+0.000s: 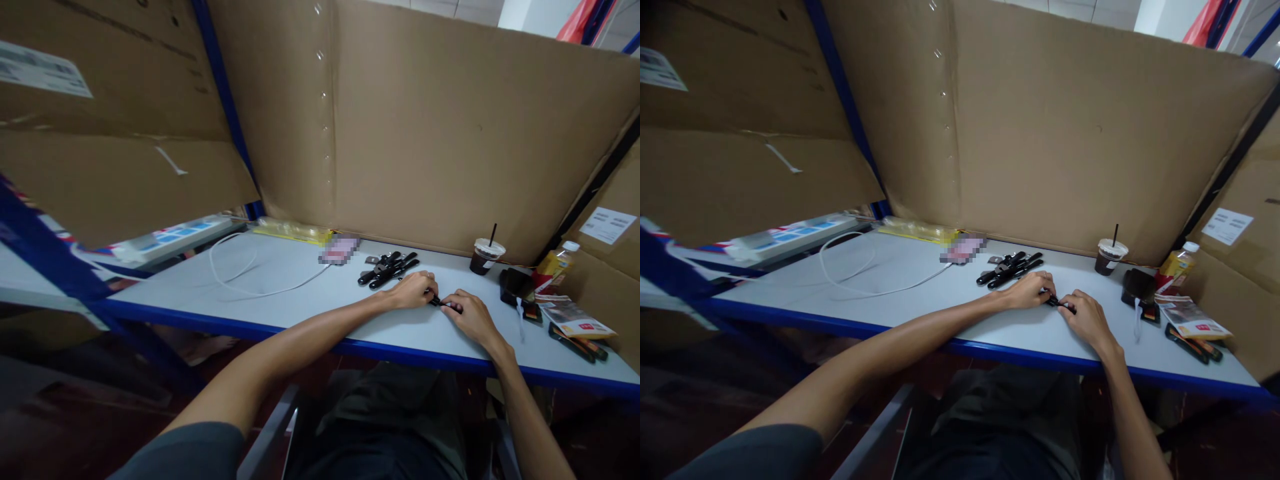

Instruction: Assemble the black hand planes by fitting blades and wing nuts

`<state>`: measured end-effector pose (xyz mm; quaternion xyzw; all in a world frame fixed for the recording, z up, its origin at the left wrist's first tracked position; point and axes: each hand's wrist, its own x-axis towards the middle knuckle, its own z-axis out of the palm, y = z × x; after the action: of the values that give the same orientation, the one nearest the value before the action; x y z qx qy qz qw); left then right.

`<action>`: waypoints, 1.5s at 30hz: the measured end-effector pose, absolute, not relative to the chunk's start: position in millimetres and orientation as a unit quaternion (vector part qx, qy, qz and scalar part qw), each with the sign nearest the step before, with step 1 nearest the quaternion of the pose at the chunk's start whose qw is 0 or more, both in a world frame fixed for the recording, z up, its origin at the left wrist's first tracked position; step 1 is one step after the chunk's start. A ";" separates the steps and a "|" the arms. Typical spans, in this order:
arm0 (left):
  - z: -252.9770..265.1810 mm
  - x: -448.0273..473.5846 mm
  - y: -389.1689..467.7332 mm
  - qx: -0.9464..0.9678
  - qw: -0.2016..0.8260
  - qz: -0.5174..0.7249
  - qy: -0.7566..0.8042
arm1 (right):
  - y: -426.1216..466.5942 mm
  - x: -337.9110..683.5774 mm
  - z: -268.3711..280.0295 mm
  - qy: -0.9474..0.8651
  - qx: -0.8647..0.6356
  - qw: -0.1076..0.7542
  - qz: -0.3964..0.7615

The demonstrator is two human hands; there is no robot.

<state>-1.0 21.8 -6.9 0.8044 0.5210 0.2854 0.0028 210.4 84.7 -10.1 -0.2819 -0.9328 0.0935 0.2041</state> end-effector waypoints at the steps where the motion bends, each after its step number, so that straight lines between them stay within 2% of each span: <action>1: -6.7 -0.7 21.3 0.807 0.000 0.285 0.517 | 85.1 210.5 -10.3 -0.933 -0.281 0.203 0.094; 11: -3.6 3.5 19.4 0.806 0.014 0.281 0.521 | 86.2 211.1 -10.8 -0.935 -0.279 0.199 0.091; 25: -3.0 -1.7 17.5 0.766 -0.036 0.265 0.584 | 84.8 210.8 -9.5 -0.933 -0.282 0.202 0.098; 33: -6.5 -8.7 21.8 0.822 0.007 0.258 0.508 | 88.0 210.8 -12.3 -0.935 -0.274 0.201 0.101; 40: -0.9 -10.1 18.8 0.771 -0.010 0.275 0.575 | 86.3 210.1 -12.1 -0.934 -0.279 0.200 0.103; 45: -5.1 -11.1 22.4 0.815 0.002 0.269 0.513 | 84.5 210.0 -10.6 -0.933 -0.281 0.200 0.100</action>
<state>-11.1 22.4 -5.1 0.8150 0.5132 0.2691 0.0021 210.0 84.5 -10.6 -0.2808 -0.9335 0.0996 0.1996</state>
